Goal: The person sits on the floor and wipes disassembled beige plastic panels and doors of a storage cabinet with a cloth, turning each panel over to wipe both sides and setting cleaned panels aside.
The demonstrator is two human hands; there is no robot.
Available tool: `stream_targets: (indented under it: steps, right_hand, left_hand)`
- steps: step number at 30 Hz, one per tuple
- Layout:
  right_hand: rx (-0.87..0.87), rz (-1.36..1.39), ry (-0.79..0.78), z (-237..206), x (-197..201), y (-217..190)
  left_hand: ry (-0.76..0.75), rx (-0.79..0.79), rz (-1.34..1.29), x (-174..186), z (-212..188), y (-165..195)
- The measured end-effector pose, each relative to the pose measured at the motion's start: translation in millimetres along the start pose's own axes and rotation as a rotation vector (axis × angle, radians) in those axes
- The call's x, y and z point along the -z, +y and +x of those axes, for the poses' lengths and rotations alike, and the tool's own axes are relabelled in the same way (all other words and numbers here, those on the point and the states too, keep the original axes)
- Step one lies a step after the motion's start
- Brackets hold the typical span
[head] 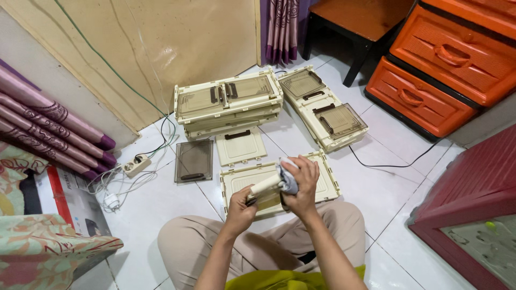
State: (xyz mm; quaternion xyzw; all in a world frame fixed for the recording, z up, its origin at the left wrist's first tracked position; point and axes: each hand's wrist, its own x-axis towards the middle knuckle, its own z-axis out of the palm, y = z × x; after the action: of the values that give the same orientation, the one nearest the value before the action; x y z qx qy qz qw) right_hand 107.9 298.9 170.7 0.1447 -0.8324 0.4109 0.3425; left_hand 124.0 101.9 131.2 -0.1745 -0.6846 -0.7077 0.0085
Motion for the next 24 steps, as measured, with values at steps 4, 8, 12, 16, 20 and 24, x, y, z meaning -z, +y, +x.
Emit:
stream_targets:
  steps: [4, 8, 12, 16, 20, 24]
  right_hand:
    - [-0.179, 0.329, -0.027, 2, 8, 32]
    - [-0.581, 0.868, -0.032, -7, 13, 52]
    - [-0.559, 0.914, 0.071, -14, 9, 69]
    - [-0.649, 0.857, 0.189, -20, 1, 82]
    - [-0.885, 0.996, 0.282, -20, 0, 89]
    - [-0.990, 1.062, 0.356, -16, 9, 96]
  left_hand:
    - [-0.012, 0.035, -0.059, 0, -2, -9]
    - [0.014, 0.152, -0.190, 4, -3, -22]
    - [0.047, 0.235, -0.250, 12, 0, -28]
    - [0.061, 0.274, -0.198, 14, 4, -22]
    - [0.014, 0.281, -0.074, 18, 7, -14]
    - [-0.071, 0.401, 0.083, 25, 1, -17]
